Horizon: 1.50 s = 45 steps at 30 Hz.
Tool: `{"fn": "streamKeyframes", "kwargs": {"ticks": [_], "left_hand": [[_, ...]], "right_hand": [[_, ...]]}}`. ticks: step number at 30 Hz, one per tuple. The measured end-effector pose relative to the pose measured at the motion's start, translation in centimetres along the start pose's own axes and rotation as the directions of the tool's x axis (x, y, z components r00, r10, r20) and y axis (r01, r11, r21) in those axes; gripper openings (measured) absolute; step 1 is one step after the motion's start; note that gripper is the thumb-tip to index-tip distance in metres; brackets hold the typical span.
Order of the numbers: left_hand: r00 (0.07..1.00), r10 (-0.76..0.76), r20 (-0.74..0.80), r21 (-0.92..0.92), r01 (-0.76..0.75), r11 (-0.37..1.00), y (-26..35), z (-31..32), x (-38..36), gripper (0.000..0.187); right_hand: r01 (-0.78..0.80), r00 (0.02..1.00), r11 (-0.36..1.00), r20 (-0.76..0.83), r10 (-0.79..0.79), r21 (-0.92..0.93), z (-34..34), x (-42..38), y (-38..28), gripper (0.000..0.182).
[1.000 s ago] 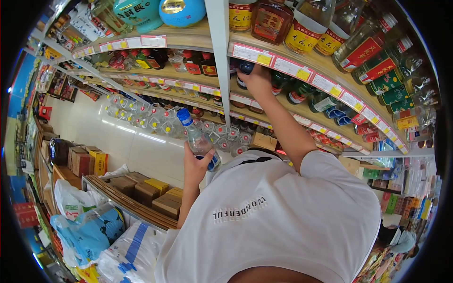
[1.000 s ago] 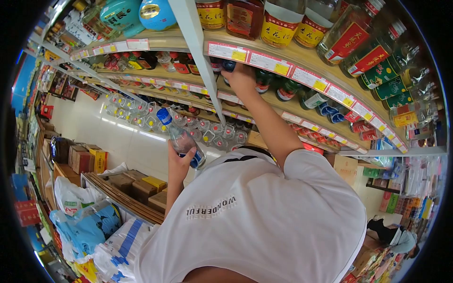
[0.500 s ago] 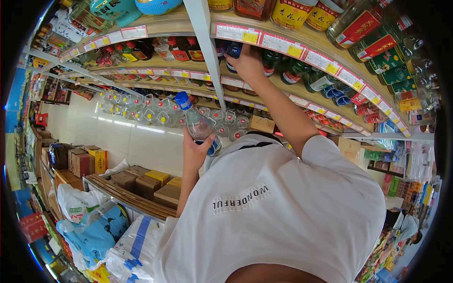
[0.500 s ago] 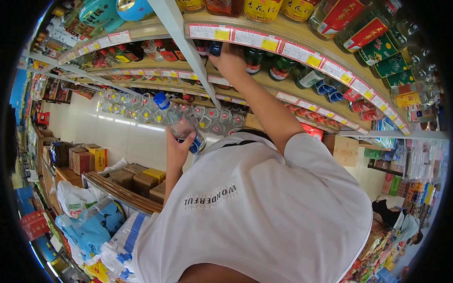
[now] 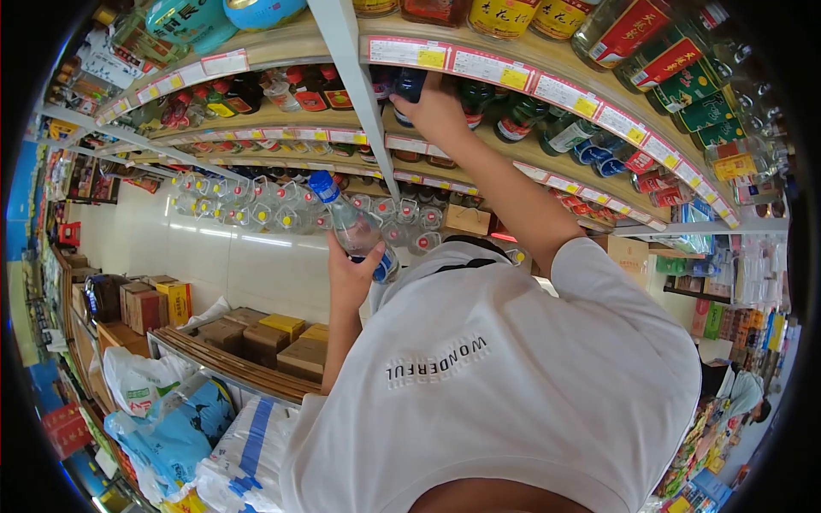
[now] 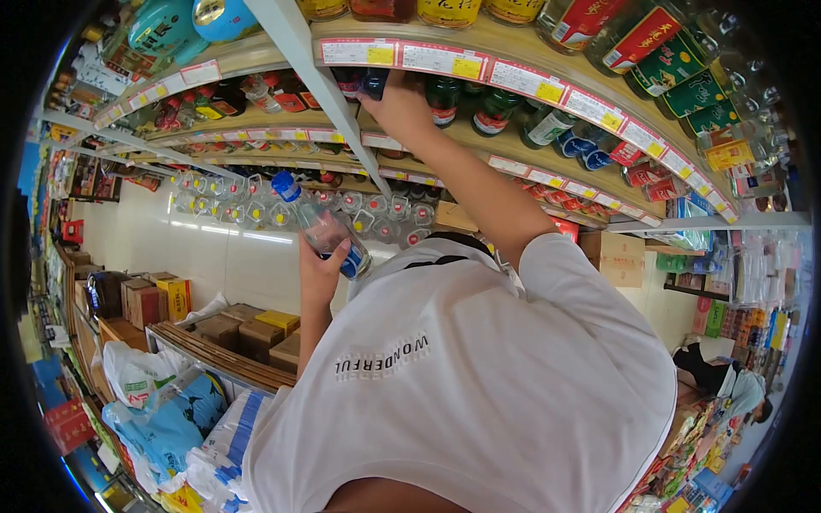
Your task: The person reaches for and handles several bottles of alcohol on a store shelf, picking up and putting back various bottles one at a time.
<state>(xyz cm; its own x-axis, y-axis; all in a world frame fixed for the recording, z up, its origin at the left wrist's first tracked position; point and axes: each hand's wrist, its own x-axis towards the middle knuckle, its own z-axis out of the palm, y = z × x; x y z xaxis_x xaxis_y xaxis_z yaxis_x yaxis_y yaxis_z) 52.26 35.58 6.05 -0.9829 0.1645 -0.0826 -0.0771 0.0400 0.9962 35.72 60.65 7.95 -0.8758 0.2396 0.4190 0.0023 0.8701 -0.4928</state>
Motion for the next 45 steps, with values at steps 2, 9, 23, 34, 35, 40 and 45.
{"fn": "streamKeyframes", "kwargs": {"ticks": [2,9,23,34,35,40,45], "left_hand": [[1.000,0.001,0.016,0.068,-0.002,0.998,0.1,0.4,-0.2,0.062],[0.993,-0.036,0.114,0.025,0.033,0.999,-0.6,3.6,-0.6,0.068],[0.865,-0.112,0.489,0.228,-0.003,0.974,-1.5,20.5,-1.9,0.054],[0.846,0.003,0.532,0.205,-0.133,0.970,-0.3,44.9,-6.9,0.054],[0.855,0.043,0.517,0.157,-0.145,0.977,-0.8,46.9,-6.9,0.055],[0.895,0.185,0.406,0.202,-0.285,0.937,-0.4,54.9,-5.9,0.059],[0.898,0.328,0.293,0.200,-0.392,0.898,0.3,59.4,-4.3,0.066]], "right_hand": [[-0.114,0.982,0.990,0.157,0.100,0.081,-1.2,-0.6,-0.4,0.093],[0.016,0.995,0.970,0.088,-0.038,0.242,-3.9,-5.3,0.8,0.082],[-0.366,0.929,0.883,0.172,0.328,0.292,-18.6,-23.9,13.4,0.034],[-0.498,0.847,0.751,0.059,0.528,0.434,-32.1,-33.3,26.6,0.039],[-0.530,0.827,0.719,0.085,0.556,0.450,-33.0,-33.9,28.0,0.042],[-0.546,0.822,0.736,0.085,0.563,0.399,-36.9,-38.7,34.4,0.047],[-0.562,0.806,0.705,0.098,0.583,0.433,-39.6,-43.3,39.1,0.052]]}}
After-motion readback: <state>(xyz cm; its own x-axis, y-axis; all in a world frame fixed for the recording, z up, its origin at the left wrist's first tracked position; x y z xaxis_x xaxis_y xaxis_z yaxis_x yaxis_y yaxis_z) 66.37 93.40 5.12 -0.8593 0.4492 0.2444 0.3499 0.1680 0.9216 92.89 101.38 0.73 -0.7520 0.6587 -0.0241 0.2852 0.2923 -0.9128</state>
